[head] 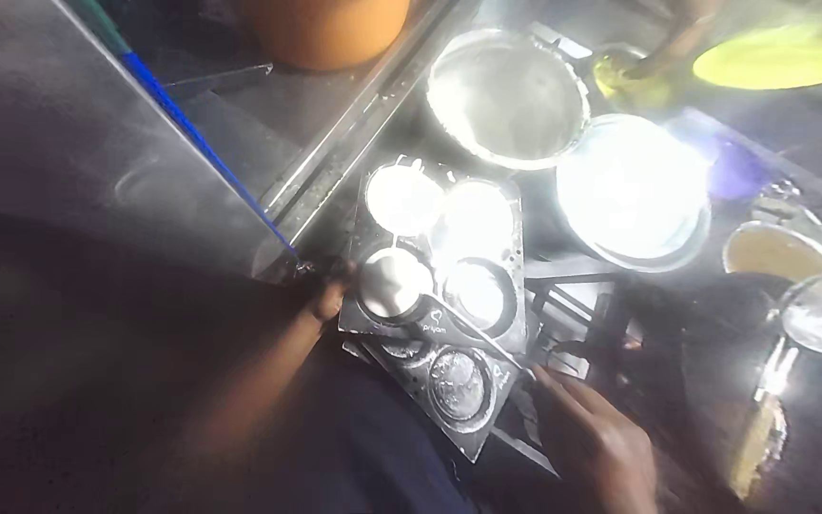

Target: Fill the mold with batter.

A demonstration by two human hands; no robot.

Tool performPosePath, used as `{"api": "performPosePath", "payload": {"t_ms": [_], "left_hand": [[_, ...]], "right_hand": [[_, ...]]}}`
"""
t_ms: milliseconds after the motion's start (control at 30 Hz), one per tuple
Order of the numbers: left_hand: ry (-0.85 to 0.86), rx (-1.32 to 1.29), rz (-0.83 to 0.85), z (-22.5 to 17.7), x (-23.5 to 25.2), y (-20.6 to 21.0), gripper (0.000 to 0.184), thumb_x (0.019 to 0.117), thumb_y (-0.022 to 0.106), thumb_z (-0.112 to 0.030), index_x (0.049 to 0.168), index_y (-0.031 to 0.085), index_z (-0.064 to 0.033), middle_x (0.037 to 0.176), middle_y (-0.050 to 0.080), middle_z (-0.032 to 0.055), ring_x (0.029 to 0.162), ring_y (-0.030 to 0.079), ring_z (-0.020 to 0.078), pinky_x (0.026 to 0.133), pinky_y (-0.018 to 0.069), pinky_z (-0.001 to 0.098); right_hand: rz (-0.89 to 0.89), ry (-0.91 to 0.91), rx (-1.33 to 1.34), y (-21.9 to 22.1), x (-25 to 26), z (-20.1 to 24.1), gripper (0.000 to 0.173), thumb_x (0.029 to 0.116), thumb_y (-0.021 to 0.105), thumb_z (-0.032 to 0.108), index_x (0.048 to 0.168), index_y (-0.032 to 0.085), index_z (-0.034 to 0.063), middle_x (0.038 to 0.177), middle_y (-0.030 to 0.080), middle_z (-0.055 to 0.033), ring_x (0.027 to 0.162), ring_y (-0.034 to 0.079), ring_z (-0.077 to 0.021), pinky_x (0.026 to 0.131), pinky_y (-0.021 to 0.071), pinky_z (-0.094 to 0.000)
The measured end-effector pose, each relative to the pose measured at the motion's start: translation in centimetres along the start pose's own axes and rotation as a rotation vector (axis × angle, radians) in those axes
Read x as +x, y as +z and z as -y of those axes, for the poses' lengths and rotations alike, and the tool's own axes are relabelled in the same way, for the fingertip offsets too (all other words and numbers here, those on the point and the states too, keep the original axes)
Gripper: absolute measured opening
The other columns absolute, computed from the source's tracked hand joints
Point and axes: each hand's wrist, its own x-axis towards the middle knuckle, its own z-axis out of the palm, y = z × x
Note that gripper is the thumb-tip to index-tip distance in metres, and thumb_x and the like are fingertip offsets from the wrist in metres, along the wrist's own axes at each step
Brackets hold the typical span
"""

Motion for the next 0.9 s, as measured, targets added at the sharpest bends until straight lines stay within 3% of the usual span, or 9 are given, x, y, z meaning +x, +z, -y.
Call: {"api": "performPosePath", "payload": {"t_ms": [167, 300, 400, 467, 567, 633, 767, 800, 900], "left_hand": [[0.029, 0.088, -0.022, 0.4, 0.2, -1.1, 0.036, 0.1045, 0.05, -0.025, 0.126, 0.052, 0.0032, 0.103, 0.064, -0.001, 0.096, 0.061, -0.0014, 0.088, 0.0529, 0.0195], [0.062, -0.032, 0.046, 1.0, 0.8, -1.5, 0.045, 0.0972, 0.062, -0.045, 0.12, 0.058, -0.0057, 0.101, 0.072, -0.0038, 0.097, 0.068, 0.0029, 0.09, 0.0575, 0.0253], [0.123, -0.019, 0.027, 1.2, 1.2, -2.0, 0.064, 0.0891, 0.071, -0.057, 0.122, 0.06, -0.0028, 0.107, 0.071, -0.0027, 0.104, 0.067, 0.0028, 0.096, 0.055, 0.0259], [0.091, -0.001, 0.024, 1.0, 1.1, -2.2, 0.058, 0.0922, 0.069, -0.05, 0.122, 0.059, -0.0015, 0.108, 0.071, -0.0021, 0.104, 0.066, 0.0016, 0.096, 0.0548, 0.0246], [-0.048, 0.017, 0.006, -0.5, 0.9, -1.6, 0.032, 0.0947, 0.058, -0.015, 0.123, 0.058, -0.0002, 0.101, 0.071, 0.0006, 0.094, 0.068, 0.0035, 0.087, 0.0579, 0.0241], [-0.087, 0.018, 0.01, -1.1, 0.6, -1.6, 0.035, 0.0912, 0.059, -0.011, 0.125, 0.057, -0.0014, 0.1, 0.072, -0.0003, 0.091, 0.069, 0.0041, 0.085, 0.0589, 0.0248], [-0.109, 0.074, 0.023, -1.3, 0.3, -1.6, 0.038, 0.0894, 0.061, -0.011, 0.126, 0.057, -0.0021, 0.102, 0.072, -0.0021, 0.093, 0.068, 0.0024, 0.086, 0.0582, 0.0232], [-0.122, 0.083, 0.01, -1.5, 0.2, -1.5, 0.036, 0.09, 0.059, -0.01, 0.125, 0.056, -0.0025, 0.101, 0.072, -0.0027, 0.092, 0.069, 0.0015, 0.085, 0.0583, 0.0222], [-0.167, 0.11, -0.013, -1.4, -0.2, -2.0, 0.045, 0.0899, 0.061, -0.012, 0.133, 0.054, -0.001, 0.11, 0.07, 0.0009, 0.098, 0.067, 0.0033, 0.09, 0.0569, 0.0235]], "right_hand": [[0.058, 0.011, 0.086, 0.2, -0.1, 0.1, 0.031, 0.0978, 0.052, 0.017, 0.115, 0.079, 0.0146, 0.088, 0.075, -0.0111, 0.073, 0.072, -0.0259, 0.06, 0.057, -0.0412], [0.166, 0.129, 0.173, -0.1, -0.1, 0.3, 0.028, 0.0937, 0.058, 0.02, 0.111, 0.079, 0.0116, 0.083, 0.075, -0.0072, 0.068, 0.072, -0.0214, 0.058, 0.057, -0.0423], [0.249, 0.354, 0.62, -2.1, 1.9, -0.5, 0.024, 0.093, 0.066, 0.011, 0.114, 0.069, -0.0006, 0.089, 0.072, 0.0028, 0.076, 0.067, 0.0014, 0.071, 0.06, -0.0207], [0.228, 0.459, 0.836, -3.5, 4.5, -2.2, 0.023, 0.0935, 0.064, 0.01, 0.116, 0.068, 0.0042, 0.087, 0.071, 0.0098, 0.073, 0.066, 0.0028, 0.067, 0.0598, -0.0189], [0.205, 0.479, 0.746, -5.3, 12.4, -5.2, 0.02, 0.0985, 0.059, 0.022, 0.112, 0.066, 0.0086, 0.073, 0.064, 0.0087, 0.057, 0.059, -0.0001, 0.052, 0.0543, -0.0202], [0.262, 0.437, 0.446, -5.5, 20.5, -6.3, 0.029, 0.1068, 0.053, 0.026, 0.123, 0.064, 0.0042, 0.076, 0.064, -0.005, 0.056, 0.054, -0.0113, 0.051, 0.0497, -0.0326], [0.364, 0.259, -0.061, -0.4, 35.1, -10.3, 0.026, 0.1038, 0.057, 0.021, 0.116, 0.07, 0.0027, 0.103, 0.069, -0.0286, 0.096, 0.066, -0.0498, 0.079, 0.0459, -0.075], [0.362, 0.232, -0.16, 1.9, 37.3, -11.0, 0.02, 0.0973, 0.062, 0.018, 0.106, 0.07, 0.0008, 0.102, 0.068, -0.03, 0.098, 0.065, -0.0525, 0.077, 0.0454, -0.0768], [0.513, 0.366, -0.301, 6.0, 40.2, -6.4, 0.025, 0.0951, 0.067, 0.012, 0.112, 0.07, -0.0058, 0.119, 0.066, -0.0311, 0.116, 0.06, -0.0521, 0.092, 0.0433, -0.0732]]}}
